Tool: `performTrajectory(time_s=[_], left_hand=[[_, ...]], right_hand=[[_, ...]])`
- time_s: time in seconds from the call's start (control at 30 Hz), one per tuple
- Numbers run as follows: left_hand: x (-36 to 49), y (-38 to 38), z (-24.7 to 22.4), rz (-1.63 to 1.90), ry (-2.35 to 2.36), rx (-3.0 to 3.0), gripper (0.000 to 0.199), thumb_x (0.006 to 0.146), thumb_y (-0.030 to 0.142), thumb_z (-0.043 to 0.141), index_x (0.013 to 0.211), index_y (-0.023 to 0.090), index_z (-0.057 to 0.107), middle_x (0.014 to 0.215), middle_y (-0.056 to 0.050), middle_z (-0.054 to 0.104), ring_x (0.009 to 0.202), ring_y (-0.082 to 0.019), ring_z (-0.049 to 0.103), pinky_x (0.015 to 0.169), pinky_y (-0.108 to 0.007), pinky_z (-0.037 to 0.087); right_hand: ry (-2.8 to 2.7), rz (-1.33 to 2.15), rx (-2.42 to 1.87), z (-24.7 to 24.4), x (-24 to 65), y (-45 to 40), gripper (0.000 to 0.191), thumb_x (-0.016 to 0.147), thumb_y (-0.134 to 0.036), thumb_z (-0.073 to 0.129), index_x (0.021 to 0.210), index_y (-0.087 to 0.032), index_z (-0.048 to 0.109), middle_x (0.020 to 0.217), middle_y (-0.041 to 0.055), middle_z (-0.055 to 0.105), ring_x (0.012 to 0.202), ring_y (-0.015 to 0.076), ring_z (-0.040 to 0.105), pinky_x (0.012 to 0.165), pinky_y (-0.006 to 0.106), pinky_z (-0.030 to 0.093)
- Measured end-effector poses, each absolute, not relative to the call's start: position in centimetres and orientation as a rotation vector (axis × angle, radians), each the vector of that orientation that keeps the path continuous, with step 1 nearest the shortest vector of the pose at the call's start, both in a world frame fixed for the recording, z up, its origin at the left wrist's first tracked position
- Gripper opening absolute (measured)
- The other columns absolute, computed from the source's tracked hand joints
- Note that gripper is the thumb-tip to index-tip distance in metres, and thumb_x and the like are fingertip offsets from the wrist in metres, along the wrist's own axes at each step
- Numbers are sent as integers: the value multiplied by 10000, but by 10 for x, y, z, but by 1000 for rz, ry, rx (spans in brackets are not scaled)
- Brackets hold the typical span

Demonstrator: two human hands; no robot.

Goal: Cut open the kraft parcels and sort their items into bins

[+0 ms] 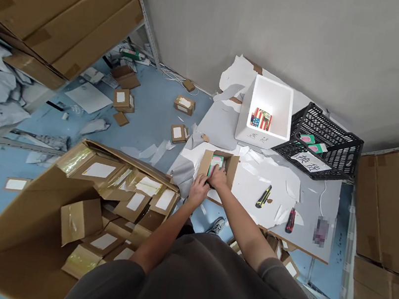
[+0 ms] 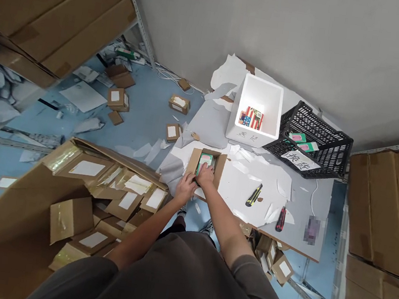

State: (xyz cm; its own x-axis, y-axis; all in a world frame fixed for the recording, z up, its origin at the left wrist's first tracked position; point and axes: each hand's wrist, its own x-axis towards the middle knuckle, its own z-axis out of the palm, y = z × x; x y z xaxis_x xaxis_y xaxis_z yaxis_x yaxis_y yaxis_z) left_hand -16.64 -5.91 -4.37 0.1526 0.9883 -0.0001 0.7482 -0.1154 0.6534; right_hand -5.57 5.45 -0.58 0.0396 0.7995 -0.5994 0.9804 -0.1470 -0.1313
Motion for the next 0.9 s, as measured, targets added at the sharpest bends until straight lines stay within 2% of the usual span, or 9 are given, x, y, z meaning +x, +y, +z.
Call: performTrajectory(time_s=[0.17, 0.3, 0.47, 0.57, 0.73, 0.9], left_hand=[[-175, -56, -47, 615, 1656, 1886, 177, 977, 154, 685, 987, 274, 815, 1467, -113, 691, 1530, -345, 509, 1268, -565, 492], [-177, -50, -51, 629, 1604, 1890, 171, 975, 138, 677, 984, 258, 798, 1511, -121, 670, 1531, -327, 525, 1273, -523, 504], [-179, -44, -50, 629, 1560, 1877, 160, 964, 114, 671, 1037, 235, 745, 1561, -131, 652, 1557, -325, 521, 1294, -551, 472], [-177, -41, -51, 624, 1580, 1879, 134, 950, 125, 713, 1019, 240, 719, 1612, -133, 617, 1543, -318, 538, 1285, -535, 477], [-175, -37, -53, 715, 1680, 1869, 169, 884, 119, 807, 935, 236, 696, 1634, -140, 607, 1447, -344, 625, 1182, -545, 558], [-178, -34, -47, 718, 1662, 1926, 175, 885, 144, 832, 890, 250, 693, 1650, -102, 604, 1506, -347, 581, 1215, -550, 536]], right_hand=[[1646, -948, 1989, -16, -70, 55, 1157, 884, -351, 864, 1788, -169, 165, 1534, 331, 509, 1345, 397, 693, 1083, 476, 562], [1573, -959, 2087, -23, -76, 58, 1211, 907, -367, 823, 1816, -180, 45, 1518, 339, 532, 1316, 402, 720, 1057, 504, 584], [1606, -963, 2144, -15, -72, 63, 1182, 940, -355, 788, 1817, -153, 23, 1530, 351, 555, 1307, 389, 727, 1098, 500, 554], [1661, -981, 2141, 1, -66, 67, 1186, 943, -408, 799, 1817, -151, 39, 1498, 314, 614, 1331, 368, 713, 1111, 459, 542], [1762, -921, 2105, 32, -57, 69, 1200, 932, -438, 815, 1816, -158, 55, 1414, 250, 706, 1317, 364, 713, 1075, 425, 538], [1840, -920, 2186, 54, -40, 61, 1221, 905, -470, 828, 1820, -185, 71, 1384, 209, 747, 1282, 378, 729, 1052, 422, 535]])
